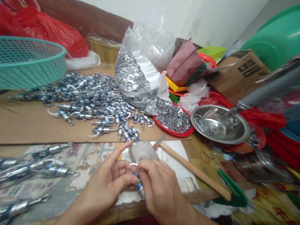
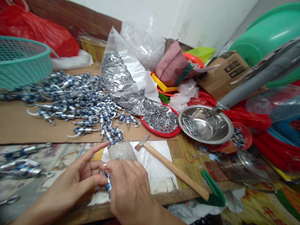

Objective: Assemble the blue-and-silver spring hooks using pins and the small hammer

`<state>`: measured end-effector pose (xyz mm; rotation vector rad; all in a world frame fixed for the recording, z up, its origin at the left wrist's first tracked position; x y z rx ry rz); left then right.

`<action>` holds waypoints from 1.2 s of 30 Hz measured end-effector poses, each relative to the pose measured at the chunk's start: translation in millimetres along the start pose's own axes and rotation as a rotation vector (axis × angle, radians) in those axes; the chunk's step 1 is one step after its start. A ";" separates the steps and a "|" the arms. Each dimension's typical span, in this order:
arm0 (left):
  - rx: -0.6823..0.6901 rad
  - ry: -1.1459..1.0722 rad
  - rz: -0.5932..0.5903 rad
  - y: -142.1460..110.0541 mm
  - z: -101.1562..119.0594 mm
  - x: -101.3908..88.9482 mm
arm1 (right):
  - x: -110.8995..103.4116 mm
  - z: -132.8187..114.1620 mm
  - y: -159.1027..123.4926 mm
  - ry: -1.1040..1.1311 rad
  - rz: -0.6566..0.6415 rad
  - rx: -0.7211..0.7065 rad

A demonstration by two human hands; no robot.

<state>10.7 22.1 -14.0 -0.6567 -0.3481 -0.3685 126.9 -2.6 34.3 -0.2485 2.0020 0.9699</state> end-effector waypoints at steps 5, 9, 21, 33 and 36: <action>0.012 0.013 -0.006 1.0 1.6 1.4 | 4.0 1.1 3.3 0.020 -0.139 -0.001; 0.017 0.008 -0.002 1.0 2.7 1.9 | 2.9 1.0 7.3 0.050 -0.182 0.025; -0.017 0.024 0.063 -6.2 4.3 0.4 | -38.4 108.5 -60.6 -0.250 -0.351 0.325; 0.005 0.015 0.046 -4.3 5.4 2.1 | -84.0 12.7 -35.2 -0.079 -0.239 -0.118; -0.003 0.007 0.062 -4.7 6.3 3.0 | -71.1 14.0 -35.6 -0.121 -0.356 -0.153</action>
Point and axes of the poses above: each hand's wrist, its own y-axis towards the middle knuckle, its own x-axis out of the palm, z = x × y, the point moved 5 cm from there along y, towards the middle knuckle, and after that the axes turned 13 degrees about -x, right-handed, at the moved point
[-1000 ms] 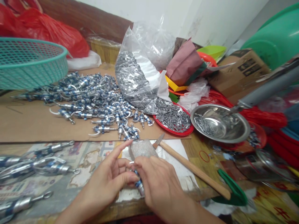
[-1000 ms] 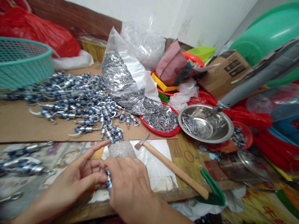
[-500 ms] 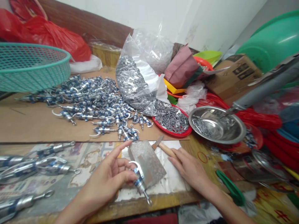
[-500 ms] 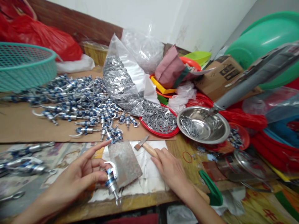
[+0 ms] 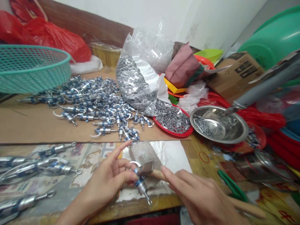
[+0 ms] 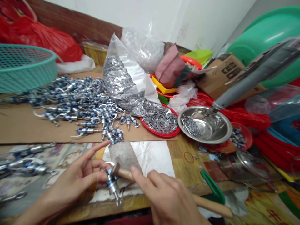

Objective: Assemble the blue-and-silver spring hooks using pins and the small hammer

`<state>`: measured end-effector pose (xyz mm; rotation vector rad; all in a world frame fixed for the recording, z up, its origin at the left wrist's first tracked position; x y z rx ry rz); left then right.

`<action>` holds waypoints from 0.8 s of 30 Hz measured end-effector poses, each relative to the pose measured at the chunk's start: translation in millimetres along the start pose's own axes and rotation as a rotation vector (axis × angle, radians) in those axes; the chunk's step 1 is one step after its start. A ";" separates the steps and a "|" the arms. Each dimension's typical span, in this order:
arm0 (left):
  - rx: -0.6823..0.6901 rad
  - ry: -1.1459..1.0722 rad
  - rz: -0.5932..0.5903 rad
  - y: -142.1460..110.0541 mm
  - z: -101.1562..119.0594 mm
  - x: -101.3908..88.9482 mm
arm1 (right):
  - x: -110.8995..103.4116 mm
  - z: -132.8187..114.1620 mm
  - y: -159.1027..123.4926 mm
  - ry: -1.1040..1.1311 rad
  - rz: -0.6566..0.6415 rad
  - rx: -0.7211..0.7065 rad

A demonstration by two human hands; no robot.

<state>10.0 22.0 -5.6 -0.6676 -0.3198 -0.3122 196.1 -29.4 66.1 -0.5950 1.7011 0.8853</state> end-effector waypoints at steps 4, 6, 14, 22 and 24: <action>0.001 0.000 0.026 -0.2 -0.2 -1.2 | 4.7 -1.3 0.1 -0.014 0.047 0.018; 0.007 0.001 0.031 0.1 -0.8 -2.4 | 7.3 1.8 -0.5 0.048 0.061 0.049; 0.113 0.459 0.220 -6.3 5.3 -11.5 | 41.1 83.2 -1.1 0.186 0.147 0.404; 0.459 0.640 0.299 -9.7 11.4 -0.7 | 29.7 170.1 13.9 -0.083 0.082 0.592; 0.466 0.657 0.266 -10.4 9.8 3.0 | 29.0 191.2 15.8 -0.100 0.013 0.619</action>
Point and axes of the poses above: each hand's wrist, its own y-axis towards the middle knuckle, its own x-axis out of the palm, z = x × y, the point moved 5 cm from there along y, towards the middle knuckle, and after that the axes turned 13 degrees about -x, right-handed, at the moved point
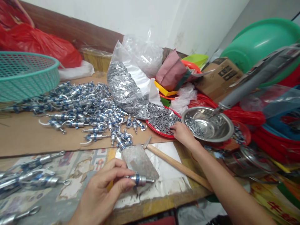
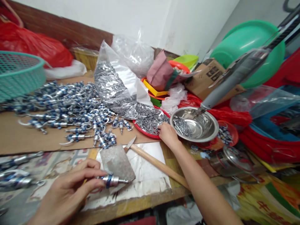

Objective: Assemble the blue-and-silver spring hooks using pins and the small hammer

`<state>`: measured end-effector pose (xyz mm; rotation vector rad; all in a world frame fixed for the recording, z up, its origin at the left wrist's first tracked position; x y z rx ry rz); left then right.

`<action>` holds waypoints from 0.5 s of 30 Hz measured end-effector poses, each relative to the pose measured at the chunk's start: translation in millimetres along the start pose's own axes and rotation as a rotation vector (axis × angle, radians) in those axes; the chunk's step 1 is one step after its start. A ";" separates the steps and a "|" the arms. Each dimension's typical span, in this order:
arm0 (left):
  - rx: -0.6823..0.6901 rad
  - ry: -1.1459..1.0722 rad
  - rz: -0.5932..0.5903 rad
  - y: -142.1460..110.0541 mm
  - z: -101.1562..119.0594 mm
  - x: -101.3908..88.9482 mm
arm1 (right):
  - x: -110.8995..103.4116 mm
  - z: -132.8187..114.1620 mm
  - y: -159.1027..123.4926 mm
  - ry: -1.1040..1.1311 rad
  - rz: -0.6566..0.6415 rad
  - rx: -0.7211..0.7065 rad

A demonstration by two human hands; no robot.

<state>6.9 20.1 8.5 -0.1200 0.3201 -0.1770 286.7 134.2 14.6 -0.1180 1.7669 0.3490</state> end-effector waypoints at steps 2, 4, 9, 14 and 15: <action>-0.005 -0.013 -0.008 -2.4 0.5 1.4 | 3.8 8.5 7.7 -0.009 -0.047 -0.001; -0.012 -0.040 0.027 -5.0 1.0 0.4 | 7.4 11.2 10.1 0.002 -0.061 -0.008; 0.059 -0.063 0.103 -10.8 5.9 -1.2 | 4.2 12.9 10.6 0.110 0.018 -0.015; 0.087 -0.129 0.163 -15.3 7.9 -0.1 | -16.2 -13.8 -0.8 0.328 0.278 0.031; 0.093 -0.139 0.189 -16.5 8.3 0.1 | -19.0 -28.8 -8.8 0.380 0.323 0.038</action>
Point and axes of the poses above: each hand's wrist, its own y-axis towards the middle knuckle, its own x-axis out of the palm, z = x × y, the point moved 5 cm from there along y, towards the middle knuckle, and after that the axes turned 13 degrees about -x, right-handed, at the moved point
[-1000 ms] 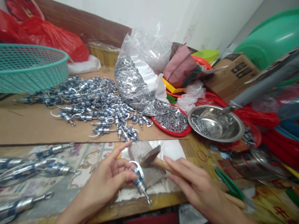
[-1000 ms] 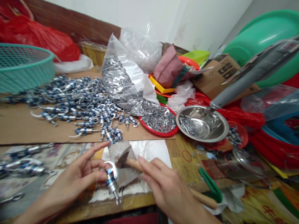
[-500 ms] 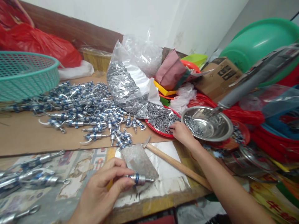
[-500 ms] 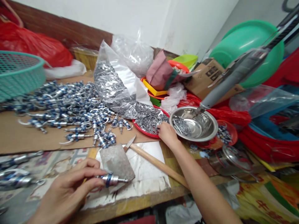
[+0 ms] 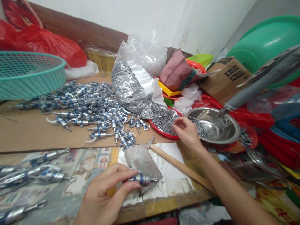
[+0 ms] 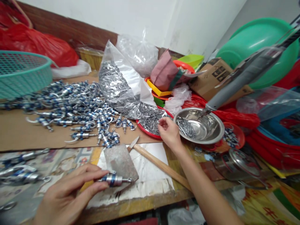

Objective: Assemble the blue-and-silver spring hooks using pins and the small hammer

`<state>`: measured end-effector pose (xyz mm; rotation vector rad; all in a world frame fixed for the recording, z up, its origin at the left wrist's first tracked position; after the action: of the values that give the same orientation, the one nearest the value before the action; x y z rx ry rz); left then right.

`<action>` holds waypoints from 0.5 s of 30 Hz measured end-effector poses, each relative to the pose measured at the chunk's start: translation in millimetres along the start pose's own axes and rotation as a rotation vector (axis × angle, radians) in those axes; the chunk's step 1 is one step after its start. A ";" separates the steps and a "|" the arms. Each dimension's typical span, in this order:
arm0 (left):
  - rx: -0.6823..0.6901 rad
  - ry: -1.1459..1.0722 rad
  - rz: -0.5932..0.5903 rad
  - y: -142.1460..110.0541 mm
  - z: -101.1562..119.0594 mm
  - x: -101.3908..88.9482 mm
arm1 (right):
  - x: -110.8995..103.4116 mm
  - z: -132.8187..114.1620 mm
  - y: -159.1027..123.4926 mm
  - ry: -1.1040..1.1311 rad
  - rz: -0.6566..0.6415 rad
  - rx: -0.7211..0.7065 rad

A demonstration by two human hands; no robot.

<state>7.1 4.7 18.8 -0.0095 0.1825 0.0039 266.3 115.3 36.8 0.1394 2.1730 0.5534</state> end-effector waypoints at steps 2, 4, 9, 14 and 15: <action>0.011 -0.010 0.060 -2.5 1.2 -0.3 | 5.4 -37.1 -23.1 0.143 0.046 0.001; 0.027 -0.010 0.104 -4.7 3.6 -0.7 | 14.9 -76.3 -49.7 0.477 0.066 -0.014; 0.074 -0.004 0.052 -5.2 13.9 -0.7 | 28.0 -124.8 -89.6 0.918 0.108 -0.007; 0.133 0.014 -0.004 -5.4 17.9 -3.0 | 32.1 -119.9 -92.2 1.077 0.083 0.055; 0.148 0.020 -0.030 -6.1 17.8 -2.6 | 32.2 -119.1 -92.7 1.082 0.075 0.054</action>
<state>7.8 -1.2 36.8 0.1350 0.2022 -0.0398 162.3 1.2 35.7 -0.0799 3.2406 0.7062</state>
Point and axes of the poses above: each hand's wrist, its own y-axis towards the middle knuckle, its own x-axis out of the palm, z = x × y, the point moved 5 cm from there along y, towards the middle knuckle, and after that the axes turned 13 degrees about -x, right-handed, at the moved point
